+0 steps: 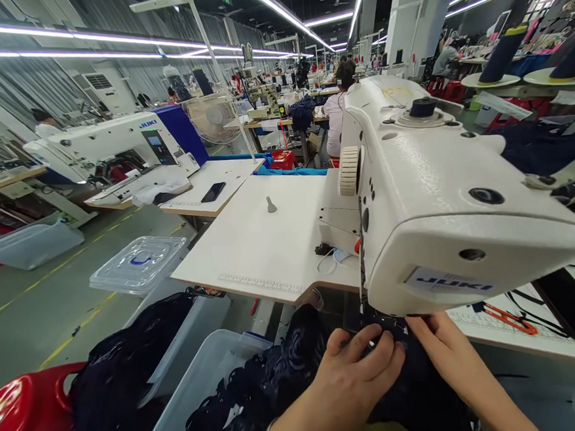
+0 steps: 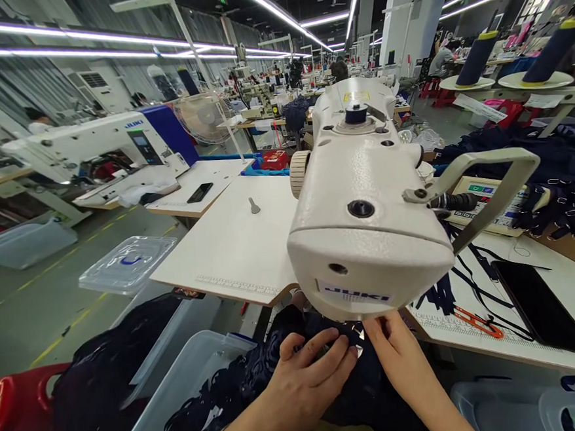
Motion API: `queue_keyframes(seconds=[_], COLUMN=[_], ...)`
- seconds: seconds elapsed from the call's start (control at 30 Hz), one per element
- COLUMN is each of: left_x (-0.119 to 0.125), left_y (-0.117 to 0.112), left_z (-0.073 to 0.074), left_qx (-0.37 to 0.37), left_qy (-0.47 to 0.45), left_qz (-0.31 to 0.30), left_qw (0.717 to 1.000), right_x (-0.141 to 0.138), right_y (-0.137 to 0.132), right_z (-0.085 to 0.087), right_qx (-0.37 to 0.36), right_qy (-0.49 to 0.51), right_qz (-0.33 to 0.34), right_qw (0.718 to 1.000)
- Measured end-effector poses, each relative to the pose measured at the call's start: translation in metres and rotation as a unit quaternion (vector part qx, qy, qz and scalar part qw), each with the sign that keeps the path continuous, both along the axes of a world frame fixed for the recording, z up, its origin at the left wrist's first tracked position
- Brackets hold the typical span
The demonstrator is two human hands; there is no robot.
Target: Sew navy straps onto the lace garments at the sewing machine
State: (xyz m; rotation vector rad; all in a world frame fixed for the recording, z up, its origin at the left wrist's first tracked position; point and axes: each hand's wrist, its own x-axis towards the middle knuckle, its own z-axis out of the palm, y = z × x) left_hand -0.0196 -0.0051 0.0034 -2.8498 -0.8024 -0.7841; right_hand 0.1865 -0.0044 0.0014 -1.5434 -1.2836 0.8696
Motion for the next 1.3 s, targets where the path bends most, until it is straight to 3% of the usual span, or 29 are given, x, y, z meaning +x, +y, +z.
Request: queue_keyframes(seconds=[0.1,0.23,0.4,0.77,1.3], left_x=[0.01,0.018,0.019,0.021,0.023], left_y=[0.0,0.004,0.006,0.008,0.01], left_z=[-0.004,0.001,0.003,0.004,0.001], left_qx=[0.028,0.064,0.105,0.095,0.115], left_qy=[-0.034,-0.032,0.022,0.012,-0.008], left_qz=[0.047,0.082,0.114,0.118,0.124], left_qw=[0.998,0.994,0.988,0.988,0.986], right_x=[0.006,0.008,0.006,0.008,0.004], right_y=[0.014,0.032,0.046,0.054,0.054], right_z=[-0.001,-0.005,-0.019,-0.03,-0.024], right_qx=[-0.003,0.11,0.196,0.215,0.156], right_qy=[-0.101,-0.23,-0.274,-0.266,-0.142], right_qz=[0.003,0.023,-0.007,-0.012,-0.012], right_qw=[0.995,0.967,0.942,0.94,0.977])
